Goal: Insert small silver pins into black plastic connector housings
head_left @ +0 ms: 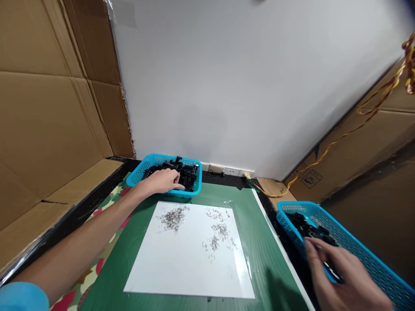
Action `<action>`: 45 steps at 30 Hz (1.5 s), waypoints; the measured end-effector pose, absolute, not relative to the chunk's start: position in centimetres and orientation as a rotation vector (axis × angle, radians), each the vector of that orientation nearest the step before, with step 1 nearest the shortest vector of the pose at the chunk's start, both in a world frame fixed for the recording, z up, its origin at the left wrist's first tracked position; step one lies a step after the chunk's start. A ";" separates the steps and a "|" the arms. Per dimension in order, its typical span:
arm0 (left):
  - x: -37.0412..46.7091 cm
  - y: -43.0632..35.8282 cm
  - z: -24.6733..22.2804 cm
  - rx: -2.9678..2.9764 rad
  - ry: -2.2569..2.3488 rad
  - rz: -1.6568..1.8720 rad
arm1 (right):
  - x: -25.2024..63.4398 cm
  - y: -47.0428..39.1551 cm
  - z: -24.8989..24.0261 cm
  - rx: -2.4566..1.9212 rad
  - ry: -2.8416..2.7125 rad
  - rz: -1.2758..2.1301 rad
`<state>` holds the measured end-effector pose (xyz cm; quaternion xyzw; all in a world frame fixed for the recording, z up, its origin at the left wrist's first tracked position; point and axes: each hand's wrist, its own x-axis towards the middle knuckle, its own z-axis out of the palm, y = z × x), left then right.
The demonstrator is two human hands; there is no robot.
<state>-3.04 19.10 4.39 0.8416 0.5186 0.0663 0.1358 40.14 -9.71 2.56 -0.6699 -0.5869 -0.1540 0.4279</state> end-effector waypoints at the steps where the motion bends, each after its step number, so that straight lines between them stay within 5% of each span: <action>1: -3.0 19.1 4.4 2.434 1.497 0.198 | 38.5 -9.2 2.6 -1.619 -1.548 -0.318; 6: -3.0 18.7 4.6 2.419 1.489 0.205 | 31.8 -6.9 1.3 -1.572 -1.854 0.407; 10: -2.9 18.2 4.9 2.416 1.511 0.205 | 28.7 -6.0 -0.5 -1.644 -1.832 0.663; 45: -7.5 15.2 6.7 2.399 1.682 0.447 | 26.8 -5.8 -1.0 -1.582 -1.828 0.893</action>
